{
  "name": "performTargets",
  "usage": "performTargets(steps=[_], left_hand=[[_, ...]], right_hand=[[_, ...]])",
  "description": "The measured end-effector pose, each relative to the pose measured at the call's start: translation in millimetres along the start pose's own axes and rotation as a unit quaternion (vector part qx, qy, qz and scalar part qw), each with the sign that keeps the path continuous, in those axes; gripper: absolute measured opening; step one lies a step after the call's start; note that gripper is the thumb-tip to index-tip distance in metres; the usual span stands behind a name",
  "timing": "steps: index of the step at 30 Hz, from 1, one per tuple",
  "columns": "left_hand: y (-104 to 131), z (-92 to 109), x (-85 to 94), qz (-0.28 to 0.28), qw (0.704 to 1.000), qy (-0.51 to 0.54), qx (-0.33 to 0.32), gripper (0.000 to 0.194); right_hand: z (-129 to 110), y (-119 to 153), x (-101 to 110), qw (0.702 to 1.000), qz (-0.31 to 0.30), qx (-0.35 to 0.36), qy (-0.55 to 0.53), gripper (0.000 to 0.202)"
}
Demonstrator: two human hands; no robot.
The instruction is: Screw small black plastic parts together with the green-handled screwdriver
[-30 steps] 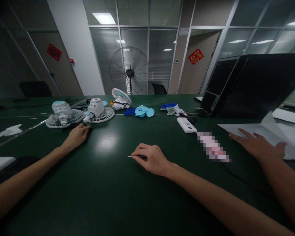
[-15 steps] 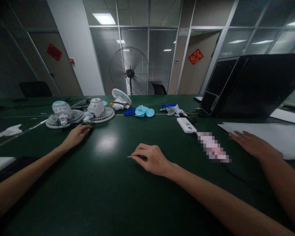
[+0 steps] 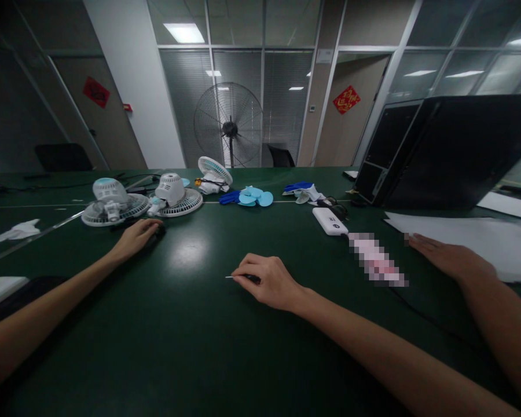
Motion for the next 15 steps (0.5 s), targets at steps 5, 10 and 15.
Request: performTargets(steps=[5, 10, 15], left_hand=[[0.4, -1.3, 6.3, -0.009, 0.996, 0.073, 0.041, 0.046], [2.4, -2.6, 5.3, -0.052, 0.993, 0.1, 0.037, 0.054], [4.2, 5.1, 5.0, -0.05, 0.994, 0.093, 0.014, 0.052]], right_hand=[[-0.2, 0.0, 0.1, 1.0, -0.002, -0.002, -0.002, 0.02], [-1.2, 0.1, 1.4, 1.0, -0.001, -0.005, -0.005, 0.02], [0.1, -0.3, 0.7, 1.0, -0.001, -0.003, -0.003, 0.02]])
Point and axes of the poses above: each hand's wrist, its own y-axis away from the middle knuckle, its own x-axis out of the back of the hand, z = x × y, the point moved 2 cm from there along -y, towards the middle knuckle, and after that the axes turned 8 degrees about -y, right-handed, at the moved point
